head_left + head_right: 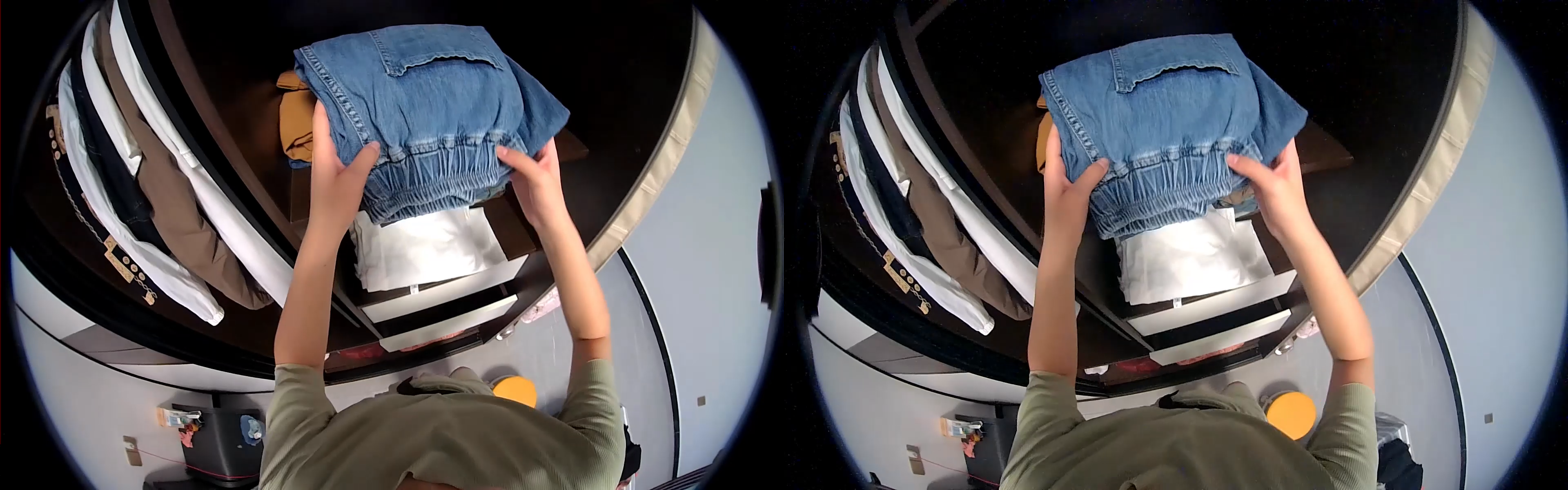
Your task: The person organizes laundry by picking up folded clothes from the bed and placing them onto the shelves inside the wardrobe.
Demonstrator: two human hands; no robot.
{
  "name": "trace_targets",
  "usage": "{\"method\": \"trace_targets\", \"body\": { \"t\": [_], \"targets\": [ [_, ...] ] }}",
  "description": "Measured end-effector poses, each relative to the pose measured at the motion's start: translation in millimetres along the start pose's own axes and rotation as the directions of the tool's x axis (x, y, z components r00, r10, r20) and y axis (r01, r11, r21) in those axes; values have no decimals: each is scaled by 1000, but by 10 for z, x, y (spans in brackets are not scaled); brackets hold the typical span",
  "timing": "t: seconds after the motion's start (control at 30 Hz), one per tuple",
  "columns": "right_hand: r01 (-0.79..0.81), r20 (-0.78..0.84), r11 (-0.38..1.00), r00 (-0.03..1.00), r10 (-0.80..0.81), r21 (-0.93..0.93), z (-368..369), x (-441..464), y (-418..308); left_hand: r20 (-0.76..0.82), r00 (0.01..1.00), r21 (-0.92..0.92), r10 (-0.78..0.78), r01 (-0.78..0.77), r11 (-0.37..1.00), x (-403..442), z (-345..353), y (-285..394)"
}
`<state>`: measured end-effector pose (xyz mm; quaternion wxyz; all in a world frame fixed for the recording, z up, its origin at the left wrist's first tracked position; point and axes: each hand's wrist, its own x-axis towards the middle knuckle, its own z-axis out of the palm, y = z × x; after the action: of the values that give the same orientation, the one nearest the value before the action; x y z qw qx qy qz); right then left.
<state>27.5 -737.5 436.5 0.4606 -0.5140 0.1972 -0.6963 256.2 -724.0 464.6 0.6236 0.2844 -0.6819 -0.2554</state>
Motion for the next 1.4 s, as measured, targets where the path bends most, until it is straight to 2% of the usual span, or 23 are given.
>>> {"method": "trace_targets", "body": {
  "t": [0.07,0.2,0.27,0.33,0.43,0.53,0.6,0.67,0.77,0.87,0.97,1.0,1.03,1.07,1.1,1.13,1.2,1.23,1.27,1.33,1.37,1.4],
  "targets": [
    [-28,48,999,998,27,25,40,266,-39,-42,999,0,28,-28,1000,80,15,-36],
    [-170,181,982,971,154,77,-15,892,83,-114,977,120,178,-164,979,229,57,-157],
    [-183,171,976,972,161,117,29,1197,156,-165,966,209,201,-164,964,331,102,-292],
    [-239,231,960,952,201,148,34,1573,279,-204,951,300,231,-164,940,415,212,-358],
    [-222,181,957,965,188,187,131,2038,493,-234,923,398,306,-196,896,541,363,-381],
    [-434,403,888,847,346,150,106,2621,792,-274,897,476,346,-186,859,705,403,-486],
    [-455,410,886,828,382,93,251,2802,872,-327,874,554,359,-131,822,799,424,-582],
    [-433,401,901,823,402,-16,379,2981,972,-372,871,519,321,-92,850,906,408,-645],
    [-422,477,906,796,372,-2,541,3304,1218,-443,850,478,285,-44,877,1073,393,-718],
    [-380,410,924,849,334,34,703,3404,1259,-498,825,459,266,-9,889,1189,436,-755],
    [-474,381,874,793,476,-105,755,3495,1521,-596,799,241,78,86,967,1177,358,-1023],
    [-504,363,851,772,522,-151,746,3525,1679,-621,779,38,-87,141,989,1137,364,-936],
    [-512,391,811,710,585,-283,690,3706,2096,-612,751,-166,-250,187,968,1058,364,-743],
    [-585,515,771,593,619,-252,641,3825,2510,-569,717,-361,-403,222,906,987,332,-623],
    [-668,456,712,576,678,-216,635,3725,2380,-642,684,-288,-348,206,935,944,256,-598],
    [-742,398,648,550,734,-172,613,3647,2214,-722,601,-260,-343,225,939,944,97,-642],
    [-705,486,622,434,759,-341,643,3612,1877,-781,592,-191,-199,76,979,1008,-131,-589],
    [-674,521,609,372,768,-418,652,3592,1804,-740,622,-247,-256,102,964,1036,-151,-519],
    [-570,544,681,425,724,-460,655,3570,1828,-705,631,-336,-325,107,936,1083,-90,-420],
    [-323,598,785,514,615,-529,670,3572,1923,-747,587,-310,-313,109,945,1213,-72,-413],
    [-281,622,818,540,567,-503,658,3721,2071,-788,544,-256,-289,138,957,1273,-95,-455],
    [-353,560,816,598,574,-458,679,3768,2047,-825,501,-201,-260,169,965,1354,-150,-549]
  ]
}}
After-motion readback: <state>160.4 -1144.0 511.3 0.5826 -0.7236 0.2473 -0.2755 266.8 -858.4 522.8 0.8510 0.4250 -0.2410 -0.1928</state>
